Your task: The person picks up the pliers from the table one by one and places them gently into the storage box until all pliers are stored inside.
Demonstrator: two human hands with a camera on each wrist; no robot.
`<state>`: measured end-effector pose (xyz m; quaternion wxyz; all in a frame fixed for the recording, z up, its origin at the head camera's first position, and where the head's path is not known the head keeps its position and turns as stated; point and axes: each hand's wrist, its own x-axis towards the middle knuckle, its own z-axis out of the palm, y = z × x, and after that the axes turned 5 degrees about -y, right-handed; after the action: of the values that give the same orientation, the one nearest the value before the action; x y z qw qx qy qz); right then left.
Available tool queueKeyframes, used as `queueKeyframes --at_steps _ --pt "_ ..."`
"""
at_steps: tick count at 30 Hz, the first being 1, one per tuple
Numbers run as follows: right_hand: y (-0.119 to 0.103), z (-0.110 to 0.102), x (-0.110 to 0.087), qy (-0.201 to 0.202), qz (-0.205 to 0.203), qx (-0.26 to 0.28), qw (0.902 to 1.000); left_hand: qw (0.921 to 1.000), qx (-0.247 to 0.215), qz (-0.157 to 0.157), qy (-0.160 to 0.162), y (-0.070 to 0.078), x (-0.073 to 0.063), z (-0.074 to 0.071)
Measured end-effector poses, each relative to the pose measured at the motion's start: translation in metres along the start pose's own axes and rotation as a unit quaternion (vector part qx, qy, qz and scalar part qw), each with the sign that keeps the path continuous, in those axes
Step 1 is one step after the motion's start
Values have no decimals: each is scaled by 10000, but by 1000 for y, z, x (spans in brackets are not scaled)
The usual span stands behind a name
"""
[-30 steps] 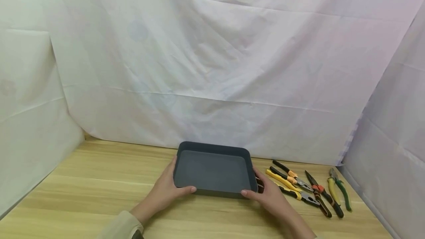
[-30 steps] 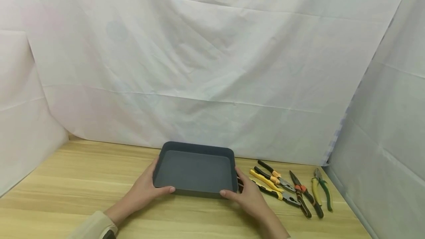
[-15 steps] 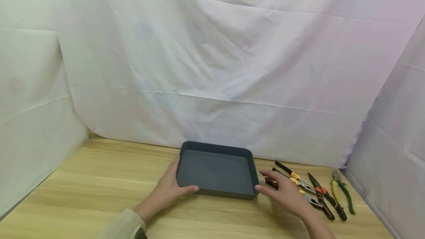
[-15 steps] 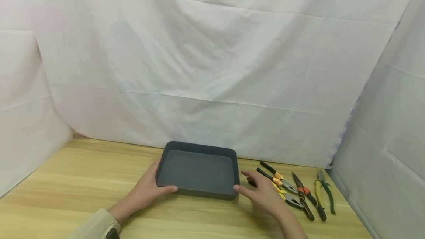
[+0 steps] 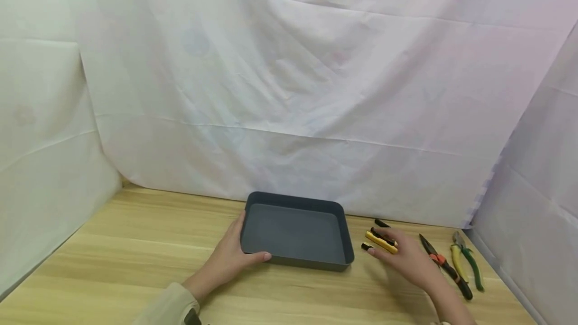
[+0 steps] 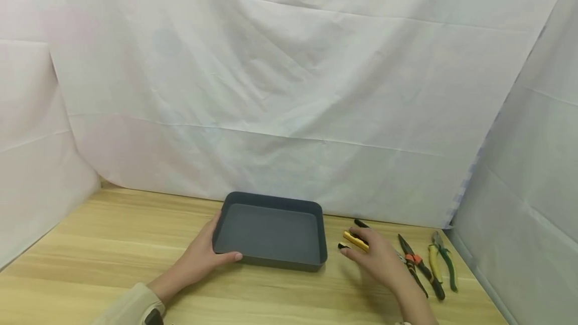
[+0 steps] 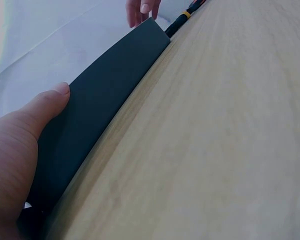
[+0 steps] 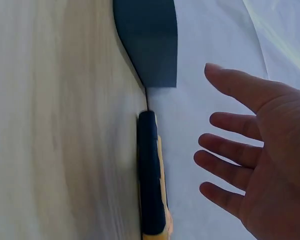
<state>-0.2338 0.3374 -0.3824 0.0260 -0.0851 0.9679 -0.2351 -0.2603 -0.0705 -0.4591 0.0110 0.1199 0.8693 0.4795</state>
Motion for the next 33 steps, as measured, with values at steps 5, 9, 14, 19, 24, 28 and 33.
queueKeyframes --at_steps 5,9,14,19,24,28,33 --pt "6 -5 2 16 59 -209 9998 10000 77 -24 40 -2 -1 -1" --pt "11 -4 4 39 73 -240 9997 10000 43 -84 1 -3 -1 -2" --pt "19 1 5 105 66 -158 9998 10000 41 -41 1 -4 -1 -1" --pt "27 8 5 136 114 -220 9996 10000 31 -11 -29 -3 0 0" --pt "32 12 6 107 147 -365 9992 10000 38 -20 -50 -3 0 0" --pt "34 14 7 76 138 -546 9984 10000 47 -13 -32 -4 0 0" --pt "34 17 7 64 199 -622 9978 10000 24 12 -17 -4 0 -1"
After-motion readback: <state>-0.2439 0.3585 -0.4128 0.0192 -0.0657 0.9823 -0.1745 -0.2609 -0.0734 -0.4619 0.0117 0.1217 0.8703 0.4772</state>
